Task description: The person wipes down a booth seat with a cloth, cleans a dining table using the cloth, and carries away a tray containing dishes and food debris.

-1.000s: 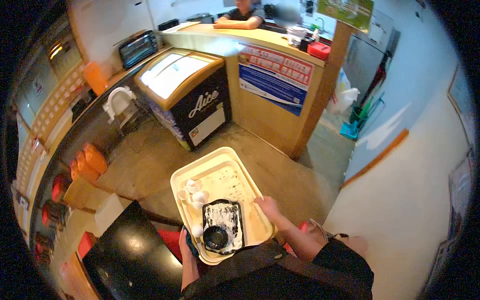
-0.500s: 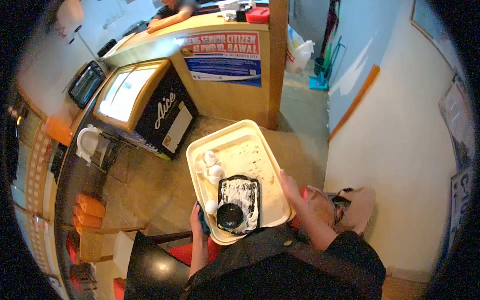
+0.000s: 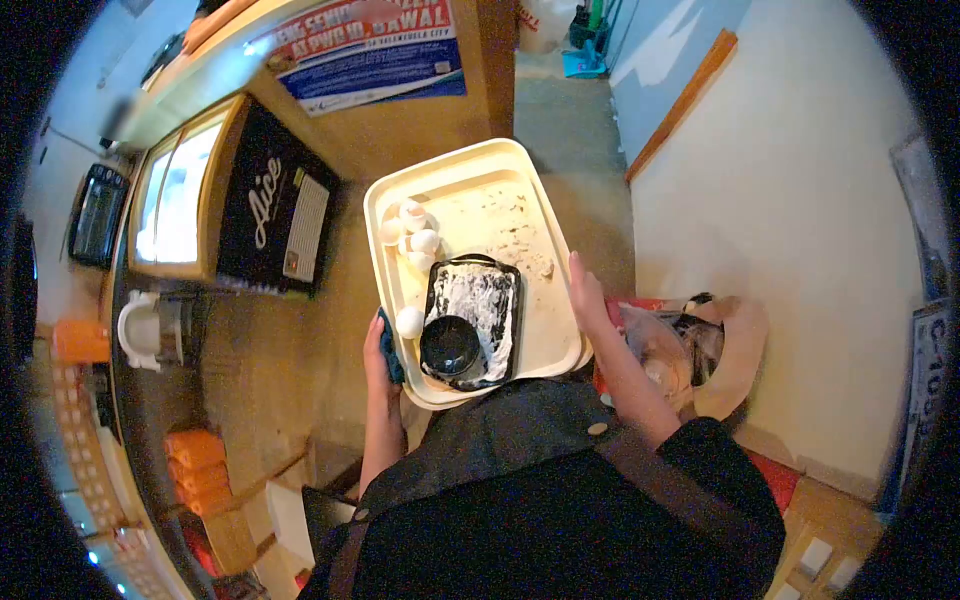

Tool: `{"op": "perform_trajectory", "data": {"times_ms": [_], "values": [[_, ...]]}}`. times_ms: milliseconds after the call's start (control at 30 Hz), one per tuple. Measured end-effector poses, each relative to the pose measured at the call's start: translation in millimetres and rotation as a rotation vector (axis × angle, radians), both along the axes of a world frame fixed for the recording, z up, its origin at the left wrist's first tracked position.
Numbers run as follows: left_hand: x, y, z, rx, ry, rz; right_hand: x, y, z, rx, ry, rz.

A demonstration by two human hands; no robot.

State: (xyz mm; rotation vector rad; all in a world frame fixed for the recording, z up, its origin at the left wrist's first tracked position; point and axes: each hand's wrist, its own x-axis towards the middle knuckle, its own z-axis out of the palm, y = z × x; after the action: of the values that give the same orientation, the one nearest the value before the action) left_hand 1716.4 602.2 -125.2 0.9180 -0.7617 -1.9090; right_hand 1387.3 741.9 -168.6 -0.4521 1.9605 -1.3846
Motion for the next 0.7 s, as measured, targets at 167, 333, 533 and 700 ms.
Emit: {"op": "perform_trajectory", "data": {"times_ms": [167,333,533,700], "values": [[-5,-54,-42,-0.085,-0.047,-0.166,44,14,3,-0.310,-0.310,-0.056],[-27,-102,-53,-0.208,-0.078,-0.474,97,54,4,-0.522,-0.420,-0.149],[-58,-142,-54,-0.275,0.059,-0.782,153,88,-69,-0.758,-0.537,-0.545],[-67,-148,-33,-0.347,0.158,-0.859,230,74,-46,-0.792,0.227,-0.530]]}}
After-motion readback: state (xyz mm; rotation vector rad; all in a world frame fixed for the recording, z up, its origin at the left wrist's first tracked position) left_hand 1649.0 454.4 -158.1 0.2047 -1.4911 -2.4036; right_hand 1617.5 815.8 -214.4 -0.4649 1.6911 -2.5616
